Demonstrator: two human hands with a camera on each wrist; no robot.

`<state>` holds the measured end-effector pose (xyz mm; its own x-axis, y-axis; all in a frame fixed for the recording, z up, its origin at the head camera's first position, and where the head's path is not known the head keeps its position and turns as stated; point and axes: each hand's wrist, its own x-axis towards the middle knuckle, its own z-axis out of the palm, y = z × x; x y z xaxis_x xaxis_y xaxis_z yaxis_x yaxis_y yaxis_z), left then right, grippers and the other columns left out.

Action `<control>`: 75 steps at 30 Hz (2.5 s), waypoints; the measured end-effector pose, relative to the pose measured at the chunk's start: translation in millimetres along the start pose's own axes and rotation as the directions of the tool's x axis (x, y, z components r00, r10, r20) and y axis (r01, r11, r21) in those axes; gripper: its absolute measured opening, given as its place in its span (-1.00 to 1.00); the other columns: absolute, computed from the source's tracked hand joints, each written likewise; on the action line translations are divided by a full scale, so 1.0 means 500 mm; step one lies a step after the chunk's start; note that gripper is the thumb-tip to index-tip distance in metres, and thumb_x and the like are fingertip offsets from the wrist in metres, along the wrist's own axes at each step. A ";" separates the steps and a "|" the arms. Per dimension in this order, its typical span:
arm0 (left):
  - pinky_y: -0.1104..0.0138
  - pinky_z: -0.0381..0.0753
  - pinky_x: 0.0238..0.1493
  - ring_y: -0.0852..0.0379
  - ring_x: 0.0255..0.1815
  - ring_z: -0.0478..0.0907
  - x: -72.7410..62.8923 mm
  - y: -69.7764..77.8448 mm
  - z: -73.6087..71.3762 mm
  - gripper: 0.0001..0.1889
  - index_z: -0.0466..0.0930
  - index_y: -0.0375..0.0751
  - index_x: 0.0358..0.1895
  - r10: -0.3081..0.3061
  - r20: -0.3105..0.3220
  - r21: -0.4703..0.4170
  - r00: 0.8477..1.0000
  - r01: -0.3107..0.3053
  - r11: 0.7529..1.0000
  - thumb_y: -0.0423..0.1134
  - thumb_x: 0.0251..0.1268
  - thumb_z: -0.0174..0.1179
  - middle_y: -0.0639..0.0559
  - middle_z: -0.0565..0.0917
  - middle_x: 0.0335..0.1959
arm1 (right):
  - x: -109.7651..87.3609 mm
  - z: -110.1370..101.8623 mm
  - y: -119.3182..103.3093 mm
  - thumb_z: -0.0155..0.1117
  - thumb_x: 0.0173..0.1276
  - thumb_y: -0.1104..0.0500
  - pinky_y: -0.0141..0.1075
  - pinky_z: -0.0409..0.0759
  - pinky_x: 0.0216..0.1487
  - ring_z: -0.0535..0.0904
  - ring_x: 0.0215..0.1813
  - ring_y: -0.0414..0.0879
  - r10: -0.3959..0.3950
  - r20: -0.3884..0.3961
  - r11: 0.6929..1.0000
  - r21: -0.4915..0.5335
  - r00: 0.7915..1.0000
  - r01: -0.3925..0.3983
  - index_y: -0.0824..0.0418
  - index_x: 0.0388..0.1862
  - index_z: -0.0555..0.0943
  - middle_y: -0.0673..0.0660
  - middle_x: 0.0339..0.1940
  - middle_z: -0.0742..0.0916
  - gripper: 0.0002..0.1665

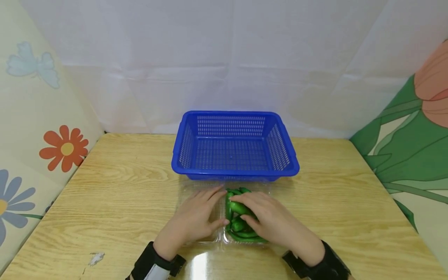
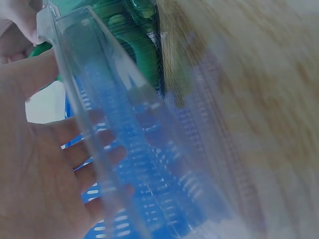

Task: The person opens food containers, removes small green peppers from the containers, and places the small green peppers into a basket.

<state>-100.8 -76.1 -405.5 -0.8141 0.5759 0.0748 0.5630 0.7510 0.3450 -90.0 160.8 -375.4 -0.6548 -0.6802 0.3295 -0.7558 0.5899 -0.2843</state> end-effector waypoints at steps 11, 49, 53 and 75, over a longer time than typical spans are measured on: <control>-0.06 0.24 0.43 -0.14 0.46 0.26 -0.002 0.000 -0.001 -0.19 0.27 -0.12 0.49 0.007 -0.017 0.015 1.000 -0.007 1.000 0.28 0.30 0.17 -0.07 0.24 0.52 | 0.000 -0.027 -0.008 0.52 0.13 0.32 -0.05 0.64 0.09 0.62 0.09 -0.02 -0.034 -0.069 0.999 0.006 0.997 0.034 0.15 0.27 0.52 0.07 0.08 0.69 -0.31; -0.06 0.23 0.44 -0.13 0.46 0.25 -0.002 0.001 -0.001 -0.21 0.28 -0.10 0.48 0.000 -0.008 0.015 1.000 0.000 1.000 0.27 0.31 0.17 -0.06 0.24 0.52 | -0.012 -0.076 -0.004 0.36 0.32 0.24 -0.05 0.66 0.06 0.62 0.11 0.01 -0.054 -0.137 0.998 -0.025 0.989 0.051 0.16 0.35 0.48 0.07 0.14 0.68 -0.40; -0.06 0.23 0.44 -0.13 0.46 0.26 -0.002 0.000 -0.001 -0.20 0.28 -0.10 0.48 0.005 -0.012 0.019 1.000 -0.004 1.000 0.27 0.31 0.16 -0.07 0.25 0.52 | -0.008 -0.063 -0.006 0.46 0.16 0.35 -0.05 0.65 0.06 0.63 0.09 -0.01 -0.024 -0.099 0.999 -0.040 0.995 0.020 0.16 0.33 0.51 0.07 0.11 0.69 -0.29; -0.04 0.25 0.43 -0.09 0.47 0.25 0.002 0.000 0.002 -0.21 0.27 -0.10 0.49 0.013 -0.008 0.028 1.000 -0.013 1.000 0.27 0.32 0.15 -0.05 0.25 0.52 | -0.007 -0.008 0.001 0.44 0.26 0.24 0.00 0.57 0.21 0.59 0.17 0.05 0.080 0.080 0.997 -0.005 0.994 -0.079 0.22 0.22 0.60 0.11 0.11 0.68 -0.47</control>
<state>-101.2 -75.0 -406.5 -0.8080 0.5829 0.0864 0.5769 0.7525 0.3178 -87.9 165.1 -373.1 -0.7108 -0.6637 0.2329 -0.7014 0.6443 -0.3049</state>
